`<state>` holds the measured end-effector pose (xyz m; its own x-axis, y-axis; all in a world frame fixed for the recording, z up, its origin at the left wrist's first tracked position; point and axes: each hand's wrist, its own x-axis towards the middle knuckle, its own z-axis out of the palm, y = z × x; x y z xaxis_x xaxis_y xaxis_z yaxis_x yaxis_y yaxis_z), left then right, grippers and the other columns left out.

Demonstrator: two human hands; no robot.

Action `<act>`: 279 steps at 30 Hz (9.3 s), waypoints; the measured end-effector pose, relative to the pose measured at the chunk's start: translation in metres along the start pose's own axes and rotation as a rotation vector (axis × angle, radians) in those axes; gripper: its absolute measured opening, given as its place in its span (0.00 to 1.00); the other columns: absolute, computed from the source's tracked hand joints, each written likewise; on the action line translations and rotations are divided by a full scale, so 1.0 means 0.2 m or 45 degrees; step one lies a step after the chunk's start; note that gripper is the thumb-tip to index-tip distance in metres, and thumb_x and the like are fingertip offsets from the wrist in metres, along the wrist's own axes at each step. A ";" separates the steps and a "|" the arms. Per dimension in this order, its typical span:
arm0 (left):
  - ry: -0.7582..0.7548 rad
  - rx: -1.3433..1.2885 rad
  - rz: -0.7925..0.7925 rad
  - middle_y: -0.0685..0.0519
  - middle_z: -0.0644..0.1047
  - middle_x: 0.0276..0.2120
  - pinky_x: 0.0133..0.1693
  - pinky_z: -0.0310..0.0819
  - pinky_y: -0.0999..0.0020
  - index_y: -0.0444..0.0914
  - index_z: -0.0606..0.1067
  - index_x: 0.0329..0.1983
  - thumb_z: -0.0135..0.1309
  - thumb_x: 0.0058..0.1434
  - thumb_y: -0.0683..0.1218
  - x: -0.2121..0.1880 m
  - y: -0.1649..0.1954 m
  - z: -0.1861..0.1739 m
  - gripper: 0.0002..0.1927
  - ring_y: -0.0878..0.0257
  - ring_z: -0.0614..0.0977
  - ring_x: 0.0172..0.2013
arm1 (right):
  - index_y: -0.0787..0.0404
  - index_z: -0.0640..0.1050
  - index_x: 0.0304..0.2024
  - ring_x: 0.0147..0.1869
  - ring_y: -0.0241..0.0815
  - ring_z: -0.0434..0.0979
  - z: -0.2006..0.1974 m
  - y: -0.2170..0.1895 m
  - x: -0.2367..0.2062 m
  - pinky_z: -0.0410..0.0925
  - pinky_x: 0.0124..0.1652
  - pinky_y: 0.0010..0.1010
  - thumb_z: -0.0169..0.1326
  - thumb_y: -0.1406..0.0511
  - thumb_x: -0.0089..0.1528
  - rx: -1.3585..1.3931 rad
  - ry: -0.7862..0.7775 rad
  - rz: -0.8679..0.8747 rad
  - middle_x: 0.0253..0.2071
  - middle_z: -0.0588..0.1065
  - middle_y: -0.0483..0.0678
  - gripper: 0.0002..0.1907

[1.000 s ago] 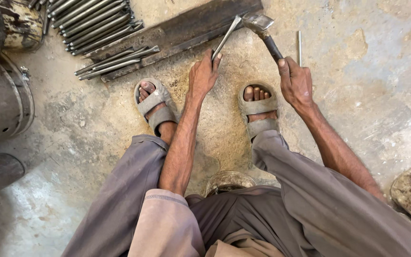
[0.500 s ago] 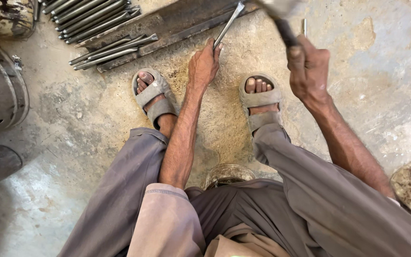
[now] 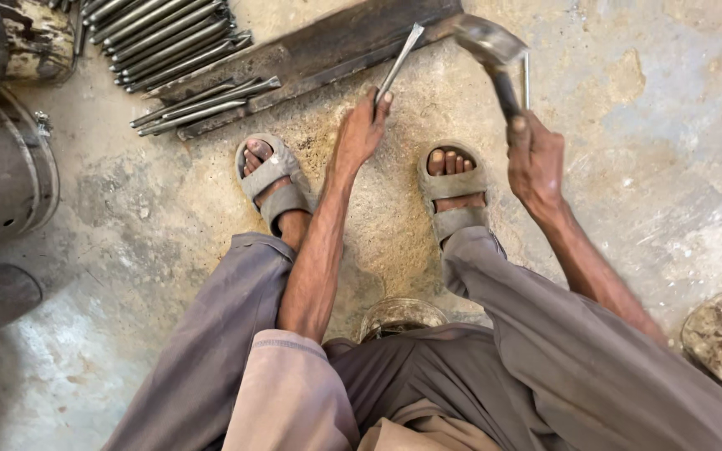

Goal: The person repeatedly places metal rods on a wooden block and strikes them with a hammer to shape the ends. The person picks up each rod, positions it, hammers it, and sets it aside, continuing the cycle throughout the clip.

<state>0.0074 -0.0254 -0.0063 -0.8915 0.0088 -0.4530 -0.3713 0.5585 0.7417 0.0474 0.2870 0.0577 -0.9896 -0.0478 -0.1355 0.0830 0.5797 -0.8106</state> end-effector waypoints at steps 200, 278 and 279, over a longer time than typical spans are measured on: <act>0.233 0.444 0.550 0.40 0.79 0.25 0.22 0.81 0.57 0.25 0.54 0.68 0.44 0.75 0.45 0.60 0.35 0.02 0.26 0.50 0.85 0.24 | 0.64 0.67 0.49 0.29 0.56 0.79 -0.12 -0.09 -0.07 0.73 0.31 0.52 0.52 0.61 0.61 -0.801 -0.341 0.330 0.32 0.74 0.60 0.17; 0.460 0.608 0.769 0.48 0.80 0.26 0.19 0.78 0.70 0.33 0.57 0.74 0.50 0.61 0.29 0.57 0.46 -0.01 0.37 0.65 0.78 0.18 | 0.59 0.69 0.44 0.16 0.36 0.61 -0.35 -0.94 0.43 0.60 0.12 0.33 0.34 0.46 0.76 -0.682 -0.366 0.214 0.20 0.66 0.47 0.25; 0.461 0.612 0.755 0.48 0.80 0.26 0.20 0.79 0.69 0.33 0.57 0.74 0.50 0.62 0.29 0.57 0.46 -0.01 0.36 0.65 0.79 0.18 | 0.58 0.70 0.44 0.16 0.36 0.60 -0.35 -0.93 0.44 0.59 0.12 0.33 0.34 0.46 0.75 -0.660 -0.380 0.218 0.20 0.66 0.46 0.25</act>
<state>-0.1297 0.0253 0.0113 -0.9626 0.1912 0.1922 0.2620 0.8382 0.4782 -0.0626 0.2323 0.2366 -0.8854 -0.1012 -0.4536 0.0960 0.9151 -0.3916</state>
